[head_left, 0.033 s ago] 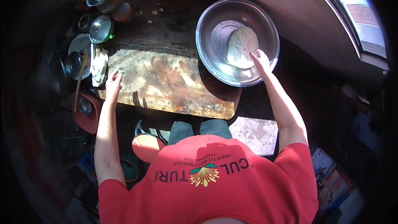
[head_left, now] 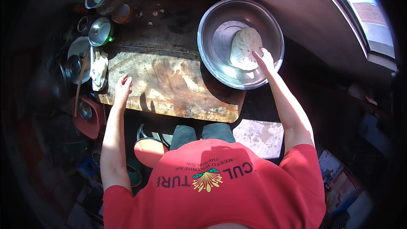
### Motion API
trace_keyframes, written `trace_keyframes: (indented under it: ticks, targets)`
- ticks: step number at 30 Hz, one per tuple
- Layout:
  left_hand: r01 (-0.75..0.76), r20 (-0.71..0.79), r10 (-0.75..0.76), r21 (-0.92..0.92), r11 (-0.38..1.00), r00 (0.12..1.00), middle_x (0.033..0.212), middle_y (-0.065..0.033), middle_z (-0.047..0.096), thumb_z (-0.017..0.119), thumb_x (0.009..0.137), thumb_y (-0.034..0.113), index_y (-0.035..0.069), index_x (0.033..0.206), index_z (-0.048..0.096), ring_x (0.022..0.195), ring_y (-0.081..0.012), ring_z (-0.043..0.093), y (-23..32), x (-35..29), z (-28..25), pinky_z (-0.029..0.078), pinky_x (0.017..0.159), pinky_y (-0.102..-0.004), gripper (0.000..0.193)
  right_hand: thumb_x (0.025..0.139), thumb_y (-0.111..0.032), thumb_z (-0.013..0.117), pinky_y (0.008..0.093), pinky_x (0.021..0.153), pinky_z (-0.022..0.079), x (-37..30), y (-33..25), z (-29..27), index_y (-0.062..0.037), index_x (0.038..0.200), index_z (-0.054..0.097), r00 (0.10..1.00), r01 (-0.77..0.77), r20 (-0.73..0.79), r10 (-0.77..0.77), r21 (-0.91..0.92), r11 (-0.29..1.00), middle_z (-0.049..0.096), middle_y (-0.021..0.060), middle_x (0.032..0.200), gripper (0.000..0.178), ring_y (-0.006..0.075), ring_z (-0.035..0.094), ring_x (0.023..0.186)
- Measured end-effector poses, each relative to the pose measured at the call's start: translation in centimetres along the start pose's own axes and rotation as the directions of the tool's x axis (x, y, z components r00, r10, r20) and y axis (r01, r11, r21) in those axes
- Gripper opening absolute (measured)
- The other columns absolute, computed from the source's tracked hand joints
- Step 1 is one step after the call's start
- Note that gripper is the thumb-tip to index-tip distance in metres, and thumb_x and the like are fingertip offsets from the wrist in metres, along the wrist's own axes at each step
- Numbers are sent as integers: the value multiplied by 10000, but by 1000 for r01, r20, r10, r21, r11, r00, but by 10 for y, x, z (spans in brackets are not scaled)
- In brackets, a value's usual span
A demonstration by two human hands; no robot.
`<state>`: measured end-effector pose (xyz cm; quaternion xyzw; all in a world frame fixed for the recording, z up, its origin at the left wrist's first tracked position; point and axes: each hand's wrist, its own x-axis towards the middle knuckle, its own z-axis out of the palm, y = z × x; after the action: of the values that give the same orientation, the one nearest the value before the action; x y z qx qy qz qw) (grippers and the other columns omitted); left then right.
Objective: The person kneads dough by hand in a metal bowl and on a wooden surface, turning and pressing it repeatedly; the person also uses a metal scraper to manipulate the dough and a cloth to wipe the surface.
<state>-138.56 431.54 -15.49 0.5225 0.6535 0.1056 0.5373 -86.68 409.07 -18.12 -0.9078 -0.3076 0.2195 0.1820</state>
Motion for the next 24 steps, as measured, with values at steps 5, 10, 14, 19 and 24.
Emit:
trace_keyframes:
  ticks: [5,10,14,19,24]
  targets:
    - [87,313,-38,-142,986,949,1214,-116,533,638,836,362,51,1330,424,1041,-172,542,45,-34,152,468,795,-297,622,792,-460,605,345,976,401,83,3,16,12,1216,530,985,137,-104,-140,-36,990,563,222,1187,639,324,539,1114]
    - [-129,272,167,-153,980,948,1289,-172,482,694,775,360,59,1372,349,1157,-239,494,96,-29,253,419,943,-348,753,758,-438,622,366,933,437,115,-18,30,-103,1151,615,999,-22,29,20,80,997,605,179,1131,517,322,575,1059]
    - [-184,19,196,-258,948,980,1085,-155,606,597,790,110,-3,1199,487,999,-237,585,93,-10,296,438,897,-340,439,739,-393,624,369,889,469,94,-43,34,-126,1061,673,999,-22,39,17,121,992,641,174,1043,422,325,606,998]
    - [-269,-141,238,-273,924,961,968,-113,634,508,785,53,-14,1112,534,873,-200,599,51,-23,284,459,817,-306,334,762,-265,632,434,925,403,15,-30,53,-92,1054,620,952,259,-180,-248,44,965,568,152,1079,339,332,512,1049]
    - [-236,-180,220,-72,969,959,929,-138,643,569,787,80,18,1115,538,859,-231,620,29,-40,251,475,796,-327,335,762,-309,665,505,943,310,-55,-24,107,-143,1123,557,842,347,-357,-404,-215,913,496,93,1108,412,265,442,1116]
